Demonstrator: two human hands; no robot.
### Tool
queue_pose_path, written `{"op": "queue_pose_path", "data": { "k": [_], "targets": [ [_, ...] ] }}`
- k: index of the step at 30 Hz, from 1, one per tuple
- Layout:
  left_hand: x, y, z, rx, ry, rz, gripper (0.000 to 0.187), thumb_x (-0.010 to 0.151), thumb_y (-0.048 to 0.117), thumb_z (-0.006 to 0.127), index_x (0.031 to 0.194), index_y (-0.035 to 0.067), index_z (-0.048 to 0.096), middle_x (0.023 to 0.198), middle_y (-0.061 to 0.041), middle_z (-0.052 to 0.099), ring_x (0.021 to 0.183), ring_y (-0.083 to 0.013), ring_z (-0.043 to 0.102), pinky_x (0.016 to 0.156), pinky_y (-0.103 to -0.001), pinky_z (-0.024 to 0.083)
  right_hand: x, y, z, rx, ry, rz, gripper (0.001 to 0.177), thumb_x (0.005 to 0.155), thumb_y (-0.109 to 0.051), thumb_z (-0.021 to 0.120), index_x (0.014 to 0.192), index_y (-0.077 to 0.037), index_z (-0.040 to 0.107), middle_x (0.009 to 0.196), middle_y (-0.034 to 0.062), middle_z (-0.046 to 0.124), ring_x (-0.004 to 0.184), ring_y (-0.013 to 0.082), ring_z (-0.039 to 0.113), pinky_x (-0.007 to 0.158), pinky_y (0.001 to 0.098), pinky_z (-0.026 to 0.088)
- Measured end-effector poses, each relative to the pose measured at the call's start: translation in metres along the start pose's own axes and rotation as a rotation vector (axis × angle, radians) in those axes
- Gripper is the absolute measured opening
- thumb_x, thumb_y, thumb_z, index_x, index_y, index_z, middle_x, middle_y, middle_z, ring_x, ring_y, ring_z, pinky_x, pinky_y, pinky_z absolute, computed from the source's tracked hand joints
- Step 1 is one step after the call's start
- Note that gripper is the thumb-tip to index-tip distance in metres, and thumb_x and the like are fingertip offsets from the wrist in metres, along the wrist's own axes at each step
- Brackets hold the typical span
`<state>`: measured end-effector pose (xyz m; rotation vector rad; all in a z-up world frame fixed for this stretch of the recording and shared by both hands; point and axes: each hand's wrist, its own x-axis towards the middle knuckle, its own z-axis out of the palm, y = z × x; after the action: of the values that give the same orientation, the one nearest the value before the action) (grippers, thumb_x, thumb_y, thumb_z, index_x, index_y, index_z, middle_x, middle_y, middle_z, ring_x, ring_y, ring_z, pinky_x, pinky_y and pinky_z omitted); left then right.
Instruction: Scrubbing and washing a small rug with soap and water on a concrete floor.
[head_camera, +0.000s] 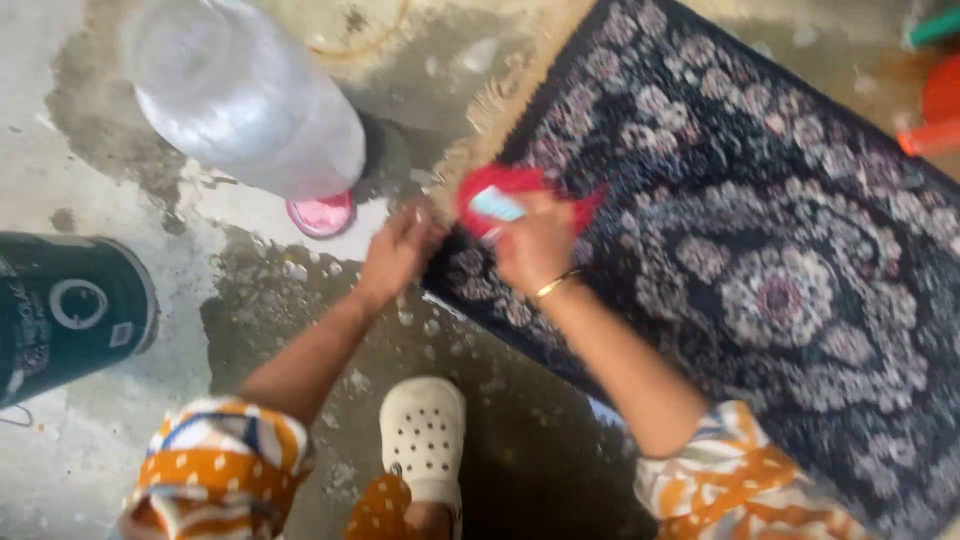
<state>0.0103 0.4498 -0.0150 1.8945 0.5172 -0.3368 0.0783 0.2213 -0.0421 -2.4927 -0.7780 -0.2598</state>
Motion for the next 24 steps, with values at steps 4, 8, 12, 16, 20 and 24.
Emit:
{"op": "queue_pose_path", "data": {
  "k": [4,8,12,16,20,24],
  "targets": [
    [-0.011,0.026,0.008,0.081,0.119,-0.039,0.056,0.102,0.046,0.048,0.143,0.008,0.053,0.108,-0.018,0.075,0.106,-0.0334,0.072,0.096,-0.041,0.052,-0.047,-0.032,-0.031,0.207,-0.189,-0.157,0.030,0.071,-0.010,0.070,0.095,-0.023,0.082,0.115,0.0051,0.072,0.117,0.0274,0.056,0.096,0.0483,0.037],
    [-0.031,0.015,0.023,0.354,0.144,0.144,0.061,0.102,0.049,0.052,0.148,0.008,0.050,0.129,-0.022,0.065,0.122,-0.0401,0.062,0.104,-0.047,0.046,-0.094,-0.006,-0.080,0.285,-0.552,-0.302,0.024,0.061,-0.009,0.074,0.082,-0.018,0.081,0.114,0.0026,0.072,0.122,0.0269,0.055,0.107,0.0521,0.031],
    [-0.061,0.005,0.039,0.569,0.053,0.278,0.071,0.094,0.048,0.062,0.149,0.006,0.044,0.149,-0.024,0.047,0.131,-0.0426,0.052,0.107,-0.050,0.042,-0.162,0.049,-0.140,0.148,-0.782,-0.227,0.015,0.057,-0.007,0.072,0.066,-0.018,0.078,0.113,0.0019,0.072,0.124,0.0235,0.055,0.111,0.0495,0.030],
    [-0.069,-0.004,0.047,0.823,-0.002,0.419,0.092,0.083,0.044,0.074,0.154,0.001,0.034,0.157,-0.028,0.029,0.138,-0.0471,0.039,0.110,-0.051,0.038,-0.230,0.111,-0.194,0.078,-0.815,-0.219,0.013,0.060,-0.009,0.071,0.068,-0.019,0.074,0.099,0.0039,0.073,0.121,0.0260,0.057,0.107,0.0519,0.030],
    [-0.062,0.033,0.039,0.870,-0.031,0.310,0.091,0.088,0.048,0.071,0.156,0.004,0.031,0.162,-0.022,0.032,0.147,-0.0407,0.039,0.120,-0.048,0.037,-0.200,0.107,-0.232,-0.166,-1.196,0.109,0.020,0.072,-0.012,0.064,0.076,-0.030,0.071,0.090,-0.0029,0.070,0.102,0.0150,0.061,0.097,0.0392,0.041],
    [-0.027,0.032,0.057,0.945,-0.075,0.356,0.111,0.083,0.064,0.070,0.158,0.001,0.019,0.164,-0.022,0.022,0.153,-0.0396,0.024,0.123,-0.051,0.025,-0.098,0.100,-0.208,-0.038,-0.916,0.020,0.025,0.071,-0.009,0.061,0.069,-0.029,0.076,0.077,-0.0015,0.070,0.092,0.0208,0.060,0.085,0.0443,0.043]
  ]
}}
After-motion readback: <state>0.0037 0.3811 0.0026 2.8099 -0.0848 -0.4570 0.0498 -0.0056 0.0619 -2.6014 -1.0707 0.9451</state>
